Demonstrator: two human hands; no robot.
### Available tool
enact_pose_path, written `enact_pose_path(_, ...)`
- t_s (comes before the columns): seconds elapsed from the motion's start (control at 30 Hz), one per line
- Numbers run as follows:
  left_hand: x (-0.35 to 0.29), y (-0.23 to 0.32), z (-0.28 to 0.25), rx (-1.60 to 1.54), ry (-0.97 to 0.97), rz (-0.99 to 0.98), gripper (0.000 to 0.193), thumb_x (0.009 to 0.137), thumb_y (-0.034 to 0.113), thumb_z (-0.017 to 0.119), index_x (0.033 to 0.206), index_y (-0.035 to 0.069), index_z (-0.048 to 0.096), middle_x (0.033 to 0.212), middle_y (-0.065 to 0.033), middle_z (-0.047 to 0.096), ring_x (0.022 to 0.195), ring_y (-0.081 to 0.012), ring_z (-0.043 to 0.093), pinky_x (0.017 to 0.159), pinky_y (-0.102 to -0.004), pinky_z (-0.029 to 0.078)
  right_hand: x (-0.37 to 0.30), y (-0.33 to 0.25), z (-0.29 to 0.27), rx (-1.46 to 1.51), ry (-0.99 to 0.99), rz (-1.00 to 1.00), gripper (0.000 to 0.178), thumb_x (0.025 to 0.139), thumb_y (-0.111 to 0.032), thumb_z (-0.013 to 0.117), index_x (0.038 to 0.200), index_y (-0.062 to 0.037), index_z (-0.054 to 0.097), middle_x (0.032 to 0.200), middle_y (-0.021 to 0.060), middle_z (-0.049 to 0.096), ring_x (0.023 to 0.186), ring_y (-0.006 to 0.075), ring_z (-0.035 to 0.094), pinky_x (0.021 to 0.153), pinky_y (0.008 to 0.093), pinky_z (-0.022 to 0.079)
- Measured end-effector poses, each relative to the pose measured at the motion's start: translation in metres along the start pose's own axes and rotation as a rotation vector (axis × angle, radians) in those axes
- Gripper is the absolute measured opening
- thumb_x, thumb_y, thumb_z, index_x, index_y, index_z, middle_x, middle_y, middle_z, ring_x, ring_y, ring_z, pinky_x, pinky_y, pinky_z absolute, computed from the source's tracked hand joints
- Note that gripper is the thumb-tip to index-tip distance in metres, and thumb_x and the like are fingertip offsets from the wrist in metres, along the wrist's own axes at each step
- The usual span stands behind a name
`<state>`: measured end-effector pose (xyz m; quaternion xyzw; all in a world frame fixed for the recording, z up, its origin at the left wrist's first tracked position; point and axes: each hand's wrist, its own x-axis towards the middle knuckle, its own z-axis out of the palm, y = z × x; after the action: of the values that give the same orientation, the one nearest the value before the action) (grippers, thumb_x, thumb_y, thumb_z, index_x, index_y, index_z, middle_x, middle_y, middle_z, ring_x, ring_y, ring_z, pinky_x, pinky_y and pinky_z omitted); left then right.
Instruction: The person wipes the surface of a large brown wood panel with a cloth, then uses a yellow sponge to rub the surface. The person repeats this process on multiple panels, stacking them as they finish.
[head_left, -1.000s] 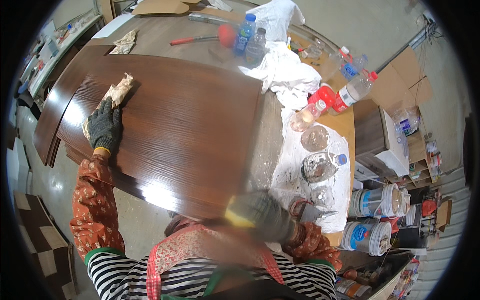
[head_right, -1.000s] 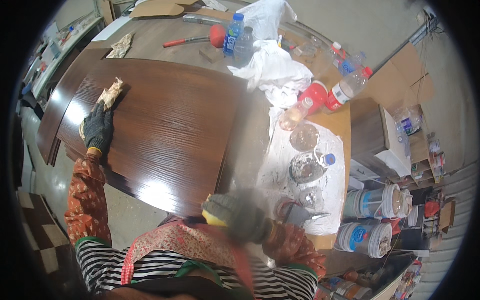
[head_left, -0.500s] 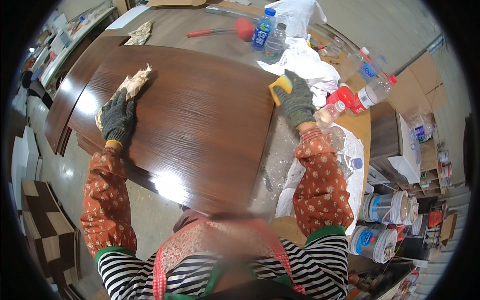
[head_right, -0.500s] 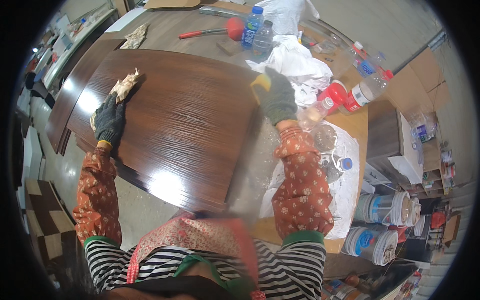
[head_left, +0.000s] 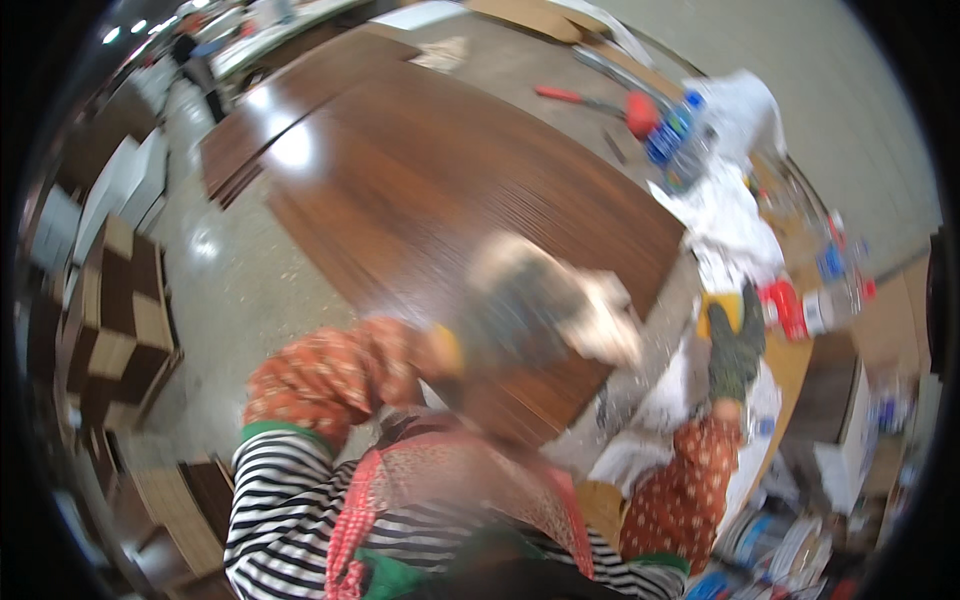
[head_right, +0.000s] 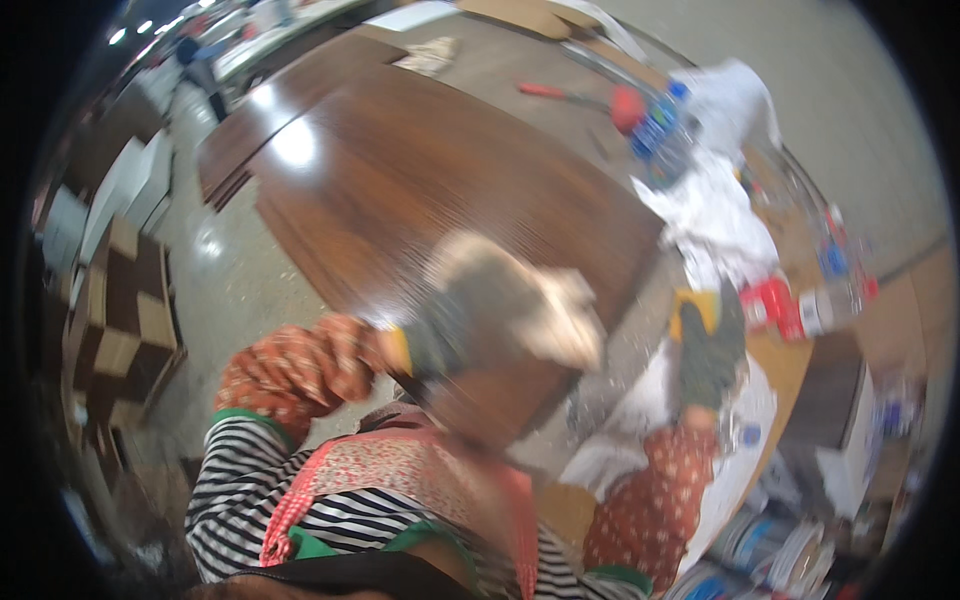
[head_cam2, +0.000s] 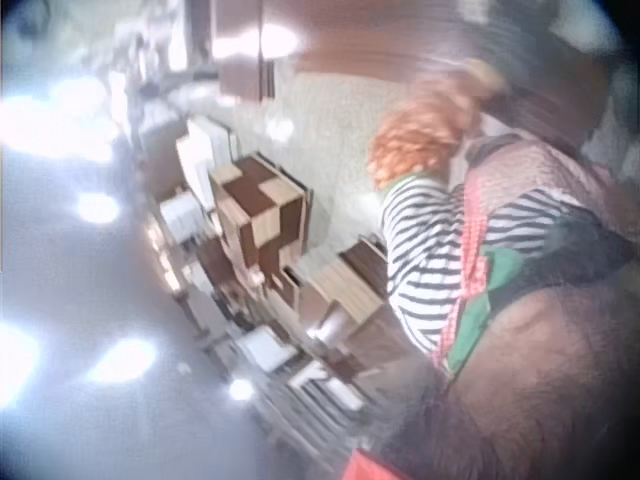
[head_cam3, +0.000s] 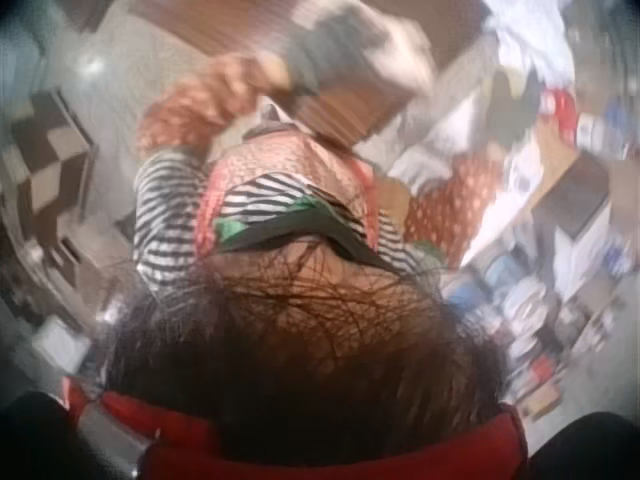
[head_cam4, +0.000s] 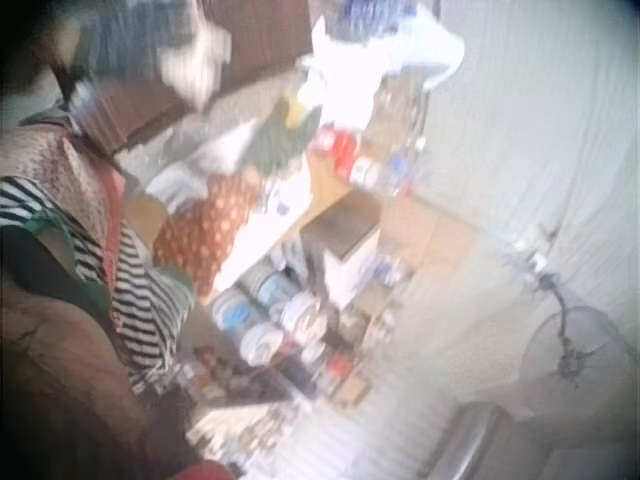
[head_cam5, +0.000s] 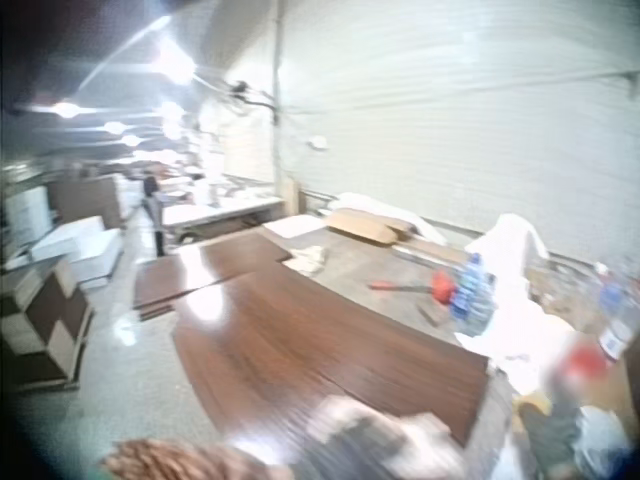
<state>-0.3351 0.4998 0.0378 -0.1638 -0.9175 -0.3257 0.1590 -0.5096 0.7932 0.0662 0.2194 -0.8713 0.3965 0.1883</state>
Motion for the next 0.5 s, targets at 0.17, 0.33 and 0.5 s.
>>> enact_pose_path(0.17, 0.038, 0.042, 0.055, -0.575, 0.076, 0.364, 0.04, 0.085, 0.042, 0.066, 0.116, 0.017, 0.064, 0.116, -0.0052, 0.062, 0.109, -0.0269, 0.057, 0.097, -0.0485, 0.042, -0.004, 0.008, -0.008, -0.174, 0.006, -0.019, 0.06, 0.089, -0.018, 0.075, 0.143, -0.0013, 0.054, 0.137, 0.0207, 0.061, 0.122, 0.0312, 0.061, 0.102, 0.0391, 0.048)
enact_pose_path(0.33, 0.089, -0.001, 0.047, 0.328, -0.017, 0.482, 0.043, 0.084, 0.046, 0.063, 0.119, 0.022, 0.069, 0.117, -0.0033, 0.066, 0.113, -0.0345, 0.059, 0.1, -0.0562, 0.041, -0.024, 0.019, -0.009, -0.248, 0.006, 0.07, 0.063, 0.088, -0.016, 0.076, 0.144, 0.0, 0.052, 0.138, 0.0228, 0.059, 0.122, 0.0347, 0.06, 0.103, 0.0409, 0.047)
enact_pose_path(0.5, 0.13, -0.05, 0.049, 0.352, -0.055, 0.309, 0.049, 0.087, 0.044, 0.063, 0.128, 0.016, 0.064, 0.126, -0.0069, 0.064, 0.118, -0.0322, 0.058, 0.106, -0.052, 0.041, -0.049, 0.017, 0.007, -0.274, -0.102, 0.239, 0.069, 0.085, -0.016, 0.076, 0.146, 0.0033, 0.048, 0.142, 0.0249, 0.055, 0.127, 0.0368, 0.055, 0.106, 0.0417, 0.044)
